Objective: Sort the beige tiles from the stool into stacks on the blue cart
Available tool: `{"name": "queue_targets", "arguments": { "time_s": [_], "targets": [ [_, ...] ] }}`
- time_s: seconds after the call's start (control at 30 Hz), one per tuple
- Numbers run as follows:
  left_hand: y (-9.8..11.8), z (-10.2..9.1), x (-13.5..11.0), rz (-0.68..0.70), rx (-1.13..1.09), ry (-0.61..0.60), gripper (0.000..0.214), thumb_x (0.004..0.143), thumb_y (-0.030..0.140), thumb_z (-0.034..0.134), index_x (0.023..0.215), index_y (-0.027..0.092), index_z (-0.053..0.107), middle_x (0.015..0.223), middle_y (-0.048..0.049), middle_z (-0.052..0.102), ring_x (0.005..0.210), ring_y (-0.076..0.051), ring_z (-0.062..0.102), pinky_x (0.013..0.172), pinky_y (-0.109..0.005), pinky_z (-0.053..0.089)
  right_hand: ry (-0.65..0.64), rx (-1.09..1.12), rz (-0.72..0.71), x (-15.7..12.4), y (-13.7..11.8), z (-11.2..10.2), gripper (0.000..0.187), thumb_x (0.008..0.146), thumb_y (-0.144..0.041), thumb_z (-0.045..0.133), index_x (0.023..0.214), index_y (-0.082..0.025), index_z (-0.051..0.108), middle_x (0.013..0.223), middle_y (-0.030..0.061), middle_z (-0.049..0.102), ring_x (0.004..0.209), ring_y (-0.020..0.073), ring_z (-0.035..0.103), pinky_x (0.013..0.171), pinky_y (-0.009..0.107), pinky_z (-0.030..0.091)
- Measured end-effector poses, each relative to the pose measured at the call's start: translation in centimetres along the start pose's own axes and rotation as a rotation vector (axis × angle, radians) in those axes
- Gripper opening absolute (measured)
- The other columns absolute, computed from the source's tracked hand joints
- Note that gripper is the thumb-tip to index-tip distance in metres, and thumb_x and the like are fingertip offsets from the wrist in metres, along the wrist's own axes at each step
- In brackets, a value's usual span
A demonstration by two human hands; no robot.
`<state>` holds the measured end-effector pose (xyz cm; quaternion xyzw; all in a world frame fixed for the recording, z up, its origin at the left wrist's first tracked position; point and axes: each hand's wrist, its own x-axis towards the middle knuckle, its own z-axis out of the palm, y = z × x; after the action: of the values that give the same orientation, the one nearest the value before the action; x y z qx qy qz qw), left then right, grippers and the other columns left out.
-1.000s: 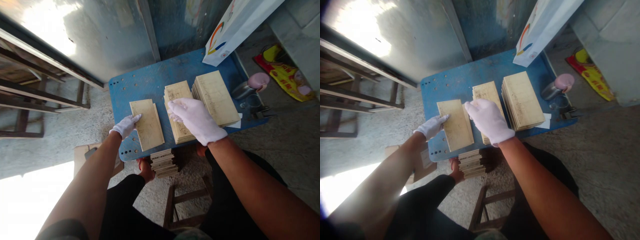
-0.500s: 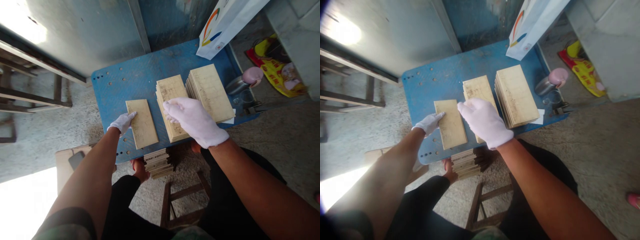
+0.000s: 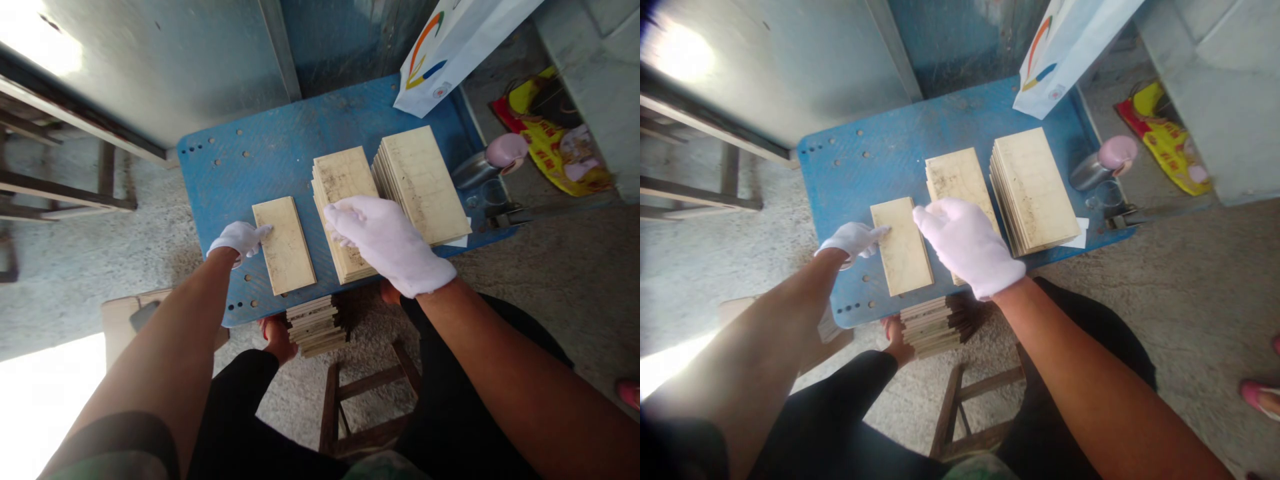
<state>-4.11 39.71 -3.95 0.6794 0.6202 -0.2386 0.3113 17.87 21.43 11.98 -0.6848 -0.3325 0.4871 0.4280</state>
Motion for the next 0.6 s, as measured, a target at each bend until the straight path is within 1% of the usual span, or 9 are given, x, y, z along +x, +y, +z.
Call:
{"name": "queue_targets", "arguments": {
  "time_s": [0.07, 0.13, 0.2, 0.27, 0.33, 0.37, 0.47, 0.53, 0.6],
  "targets": [
    [0.2, -0.3, 0.5, 0.024, 0.041, -0.008, 0.054, 0.084, 0.06, 0.045, 0.057, 0.018, 0.064, 0.059, -0.011, 0.066, 0.06, -0.022, 0.064, 0.061, -0.03, 0.048, -0.003, -0.019, 0.004, 0.0, 0.0, 0.1, 0.024, 0.087, -0.037, 0.057, 0.076, -0.017, 0.062, 0.07, 0.0022, 0.061, 0.068, 0.0127, 0.057, 0.059, 0.024, 0.043],
    [0.4, -0.5, 0.7, 0.032, 0.048, 0.016, 0.055, 0.084, 0.062, 0.042, 0.059, 0.018, 0.065, 0.062, -0.0109, 0.067, 0.062, -0.022, 0.065, 0.064, -0.03, 0.048, -0.004, -0.029, 0.001, 0.1, 0.0, 0.1, 0.024, 0.087, -0.038, 0.056, 0.077, -0.017, 0.062, 0.071, 0.0024, 0.062, 0.068, 0.013, 0.057, 0.06, 0.024, 0.043],
    [0.3, -0.4, 0.5, 0.03, 0.081, 0.091, 0.057, 0.083, 0.066, 0.041, 0.066, 0.017, 0.067, 0.068, -0.0128, 0.068, 0.07, -0.025, 0.067, 0.068, -0.033, 0.049, 0.005, -0.042, -0.006, 0.1, 0.0, 0.1, 0.025, 0.087, -0.039, 0.055, 0.078, -0.017, 0.063, 0.071, 0.0024, 0.062, 0.068, 0.0132, 0.057, 0.061, 0.025, 0.042],
    [0.2, 0.3, -0.3, 0.009, 0.112, 0.205, 0.062, 0.081, 0.071, 0.04, 0.079, 0.015, 0.068, 0.079, -0.0167, 0.069, 0.081, -0.031, 0.067, 0.074, -0.038, 0.049, 0.02, -0.059, -0.017, 0.2, 0.0, 0.1, 0.026, 0.088, -0.04, 0.054, 0.078, -0.017, 0.063, 0.072, 0.0022, 0.062, 0.069, 0.0135, 0.056, 0.062, 0.026, 0.042],
    [0.4, 1.7, -1.9, -0.036, 0.088, 0.282, 0.074, 0.075, 0.077, 0.04, 0.097, 0.012, 0.066, 0.093, -0.021, 0.068, 0.092, -0.036, 0.065, 0.078, -0.043, 0.049, 0.021, -0.067, -0.036, 0.3, 0.0, 0.1, 0.027, 0.088, -0.04, 0.054, 0.078, -0.017, 0.063, 0.072, 0.002, 0.062, 0.07, 0.0138, 0.056, 0.064, 0.027, 0.042],
    [0.6, 2.6, -2.9, -0.065, 0.051, 0.287, 0.082, 0.072, 0.08, 0.042, 0.107, 0.01, 0.062, 0.1, -0.0227, 0.066, 0.097, -0.038, 0.063, 0.079, -0.045, 0.049, 0.017, -0.064, -0.047, 0.3, 0.0, 0.2, 0.028, 0.088, -0.04, 0.053, 0.077, -0.017, 0.063, 0.072, 0.0019, 0.062, 0.07, 0.0138, 0.055, 0.065, 0.027, 0.042],
    [2.2, 5.9, -6.1, -0.156, -0.088, 0.228, 0.104, 0.064, 0.082, 0.05, 0.133, 0.006, 0.041, 0.12, -0.0255, 0.056, 0.109, -0.04, 0.057, 0.086, -0.046, 0.048, 0.005, -0.049, -0.079, 0.3, -0.1, 0.4, 0.027, 0.089, -0.038, 0.053, 0.074, -0.017, 0.061, 0.069, 0.0013, 0.06, 0.069, 0.0135, 0.054, 0.066, 0.027, 0.042],
    [3.6, 8.1, -7.7, -0.16, -0.134, 0.253, 0.116, 0.061, 0.083, 0.053, 0.143, 0.007, 0.024, 0.133, -0.0269, 0.044, 0.119, -0.04, 0.05, 0.095, -0.046, 0.044, 0.011, -0.039, -0.094, 0.3, -0.2, 0.4, 0.026, 0.089, -0.037, 0.055, 0.072, -0.017, 0.059, 0.067, 0.0008, 0.059, 0.069, 0.0135, 0.053, 0.066, 0.027, 0.042],
    [4.8, 9.8, -8.5, -0.156, -0.137, 0.306, 0.125, 0.059, 0.083, 0.055, 0.146, 0.004, 0.013, 0.138, -0.0282, 0.034, 0.128, -0.042, 0.039, 0.101, -0.048, 0.038, 0.026, -0.027, -0.101, 0.2, -0.3, 0.4, 0.025, 0.089, -0.035, 0.056, 0.07, -0.018, 0.057, 0.065, 0.0004, 0.056, 0.068, 0.0136, 0.053, 0.064, 0.027, 0.042]
  ]
}}
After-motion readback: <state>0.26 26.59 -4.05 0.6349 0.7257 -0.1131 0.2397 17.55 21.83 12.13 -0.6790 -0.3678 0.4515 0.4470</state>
